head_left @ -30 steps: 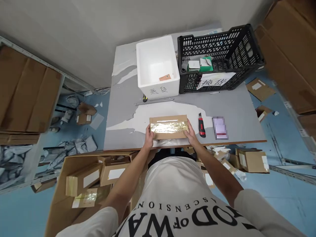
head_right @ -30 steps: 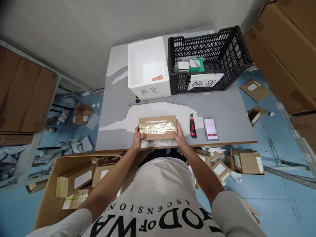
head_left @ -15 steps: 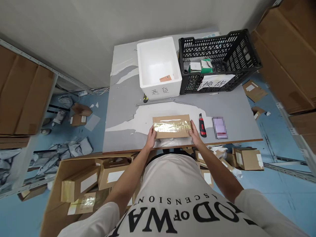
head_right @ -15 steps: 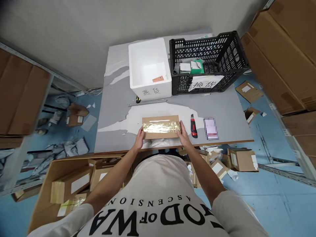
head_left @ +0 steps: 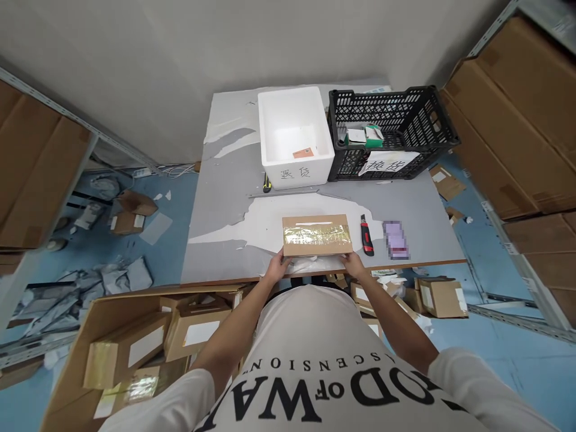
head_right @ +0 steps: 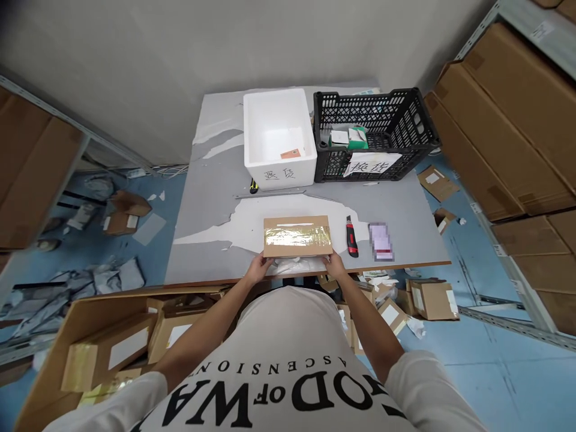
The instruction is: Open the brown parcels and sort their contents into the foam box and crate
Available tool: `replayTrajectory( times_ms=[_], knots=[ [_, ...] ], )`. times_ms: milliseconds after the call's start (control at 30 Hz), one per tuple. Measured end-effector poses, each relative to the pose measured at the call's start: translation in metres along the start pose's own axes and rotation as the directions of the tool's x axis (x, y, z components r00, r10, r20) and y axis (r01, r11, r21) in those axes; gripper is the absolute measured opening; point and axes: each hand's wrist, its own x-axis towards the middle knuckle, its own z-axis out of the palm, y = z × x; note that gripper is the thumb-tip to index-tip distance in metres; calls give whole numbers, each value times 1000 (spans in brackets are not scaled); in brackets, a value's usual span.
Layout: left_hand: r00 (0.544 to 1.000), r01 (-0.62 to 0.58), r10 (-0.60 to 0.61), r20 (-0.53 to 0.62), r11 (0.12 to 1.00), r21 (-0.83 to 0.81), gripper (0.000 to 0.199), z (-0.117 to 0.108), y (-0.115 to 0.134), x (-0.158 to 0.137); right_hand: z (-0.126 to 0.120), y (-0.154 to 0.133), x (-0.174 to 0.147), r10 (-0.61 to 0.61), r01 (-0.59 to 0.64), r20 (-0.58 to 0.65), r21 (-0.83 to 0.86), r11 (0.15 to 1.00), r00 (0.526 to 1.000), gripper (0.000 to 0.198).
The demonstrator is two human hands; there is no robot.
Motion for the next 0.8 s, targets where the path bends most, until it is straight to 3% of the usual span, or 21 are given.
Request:
replayTrajectory(
  times_ms=[200,467,633,800],
  knots=[
    [998,-10,9,-55,1000,-14,50,6,9,5,0,-8,1,26,-25,-49,19,999,998,31],
    [996,-84,84,-2,987,-134,66,-9,55,-6,-10,-41,-14,-73,73,-3,146,987,997,51],
    [989,-99,93,-114,994,-46,59,-10,59,-7,-11,-65,-16,-1,-6,-117,-58,998,993,58],
    [987,6,-2,-159,1000,27,54,-7,53,0,-12,-74,-12,4,-46,-166,-249,967,986,60]
  ],
)
